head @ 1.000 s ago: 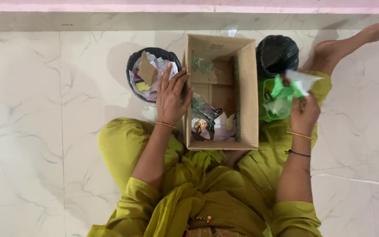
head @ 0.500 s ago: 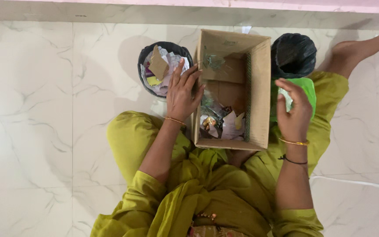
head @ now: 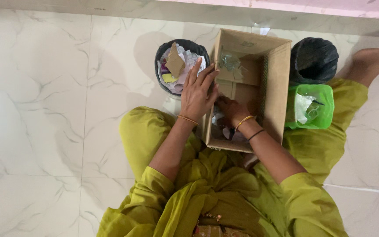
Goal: The person sits on the floor and sorts items from a cardboard box into two separate containers. They pick up various small packets, papers, and plastic items, placing some into a black bucket and others into a green container.
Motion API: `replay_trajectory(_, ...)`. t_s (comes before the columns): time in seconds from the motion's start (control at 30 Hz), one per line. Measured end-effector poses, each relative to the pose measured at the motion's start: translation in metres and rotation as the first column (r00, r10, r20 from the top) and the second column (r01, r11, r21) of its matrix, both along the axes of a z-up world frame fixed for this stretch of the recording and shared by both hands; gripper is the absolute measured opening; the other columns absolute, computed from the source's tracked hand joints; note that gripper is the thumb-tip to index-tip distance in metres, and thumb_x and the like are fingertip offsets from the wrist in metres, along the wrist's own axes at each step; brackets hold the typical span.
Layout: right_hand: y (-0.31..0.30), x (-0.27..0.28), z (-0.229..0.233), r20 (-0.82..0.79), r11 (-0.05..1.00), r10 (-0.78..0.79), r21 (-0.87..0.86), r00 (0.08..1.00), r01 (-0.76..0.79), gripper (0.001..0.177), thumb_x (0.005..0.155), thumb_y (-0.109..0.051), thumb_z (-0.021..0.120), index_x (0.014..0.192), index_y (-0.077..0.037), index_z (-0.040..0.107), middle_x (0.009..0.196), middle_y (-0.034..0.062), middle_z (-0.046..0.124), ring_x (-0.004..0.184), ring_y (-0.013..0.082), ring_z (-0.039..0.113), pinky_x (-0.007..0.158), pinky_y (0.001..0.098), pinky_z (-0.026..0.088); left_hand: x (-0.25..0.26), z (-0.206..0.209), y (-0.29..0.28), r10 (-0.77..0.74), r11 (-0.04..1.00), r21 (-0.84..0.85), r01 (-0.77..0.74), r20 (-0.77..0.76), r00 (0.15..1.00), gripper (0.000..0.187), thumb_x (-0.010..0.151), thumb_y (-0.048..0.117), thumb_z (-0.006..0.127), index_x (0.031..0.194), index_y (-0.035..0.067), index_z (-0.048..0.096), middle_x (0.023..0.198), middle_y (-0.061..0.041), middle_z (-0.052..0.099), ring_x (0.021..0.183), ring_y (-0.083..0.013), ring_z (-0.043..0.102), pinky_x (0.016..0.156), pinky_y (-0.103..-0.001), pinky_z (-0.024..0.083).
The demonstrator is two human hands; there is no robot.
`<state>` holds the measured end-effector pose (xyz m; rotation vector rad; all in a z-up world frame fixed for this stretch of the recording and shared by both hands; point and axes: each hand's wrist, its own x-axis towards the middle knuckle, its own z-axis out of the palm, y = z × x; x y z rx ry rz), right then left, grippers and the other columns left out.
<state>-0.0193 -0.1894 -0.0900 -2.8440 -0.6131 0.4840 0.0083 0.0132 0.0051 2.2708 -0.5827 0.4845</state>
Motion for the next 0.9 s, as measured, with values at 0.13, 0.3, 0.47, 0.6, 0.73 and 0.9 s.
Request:
replay_trajectory(0.13, -0.022, 0.004, 0.012, -0.076, 0.989, -0.145, -0.045, 0.986, 0.142, 0.044, 0.089, -0.033, 0.07, 0.131, -0.022, 0.066, 0.126, 0.012, 0.071, 0.11, 0.0353, 0.069, 0.089, 0.0492, 0.056, 0.0, -0.001, -0.001, 0.011, 1.0, 0.007, -0.011, 0.0, 1.0, 0.039, 0.095, 0.016, 0.069, 0.133, 0.012, 0.063, 0.145, -0.007, 0.058, 0.154, -0.0347, 0.033, 0.124, -0.053, 0.034)
replay_trajectory(0.3, -0.03, 0.005, 0.07, -0.03, 0.913, -0.402, 0.054, 0.915, 0.403, 0.042, 0.093, -0.031, 0.069, 0.132, -0.016, 0.066, 0.108, 0.021, 0.073, 0.1, 0.0414, 0.068, 0.084, 0.0505, 0.055, 0.0, -0.001, -0.002, 0.021, 0.999, 0.028, -0.021, -0.002, 1.0, 0.039, 0.096, 0.019, 0.068, 0.134, 0.012, 0.063, 0.145, -0.007, 0.058, 0.153, -0.0345, 0.033, 0.123, -0.054, 0.034)
replay_trajectory(0.47, -0.035, -0.004, 0.108, -0.089, 0.698, -0.5, 0.548, 0.861, 0.461, 0.044, 0.097, -0.017, 0.071, 0.139, -0.007, 0.062, 0.109, 0.0144, 0.075, 0.097, 0.023, 0.071, 0.083, 0.0341, 0.055, -0.001, 0.0, -0.003, 0.029, 0.999, 0.019, -0.029, 0.002, 1.0, 0.036, 0.098, 0.02, 0.067, 0.134, 0.013, 0.063, 0.145, -0.007, 0.059, 0.153, -0.0336, 0.035, 0.123, -0.052, 0.035)
replay_trajectory(0.6, -0.047, -0.019, 0.109, -0.167, 0.363, -0.429, 0.868, 0.888, 0.339, 0.049, 0.101, -0.01, 0.071, 0.146, 0.001, 0.055, 0.126, 0.0039, 0.069, 0.113, 0.0099, 0.063, 0.097, 0.0264, 0.051, 0.0, 0.001, -0.003, 0.028, 1.0, 0.012, -0.028, 0.011, 1.0, 0.035, 0.098, 0.019, 0.067, 0.132, 0.013, 0.064, 0.143, -0.007, 0.06, 0.152, -0.0344, 0.036, 0.122, -0.053, 0.036)
replay_trajectory(0.73, -0.064, -0.045, 0.106, -0.255, 0.202, -0.506, 0.894, 0.824, 0.4, 0.045, 0.1, -0.009, 0.071, 0.142, 0.002, 0.057, 0.131, 0.0046, 0.067, 0.112, 0.0108, 0.063, 0.096, 0.0269, 0.052, -0.001, 0.0, -0.004, 0.035, 0.999, 0.0, -0.035, 0.019, 0.999, 0.033, 0.099, 0.018, 0.068, 0.131, 0.013, 0.064, 0.144, -0.007, 0.06, 0.152, -0.0343, 0.038, 0.122, -0.053, 0.037)
replay_trajectory(0.9, -0.111, -0.078, 0.114, -0.296, 0.009, -0.637, 0.92, 0.711, 0.391, 0.017, 0.109, -0.006, 0.073, 0.121, 0.001, 0.065, 0.108, 0.0054, 0.068, 0.094, 0.0083, 0.061, 0.087, 0.0262, 0.051, 0.0, 0.001, -0.005, 0.028, 1.0, 0.003, -0.028, 0.022, 0.999, 0.033, 0.099, 0.017, 0.066, 0.132, 0.013, 0.064, 0.144, -0.007, 0.061, 0.152, -0.0344, 0.038, 0.122, -0.052, 0.037)
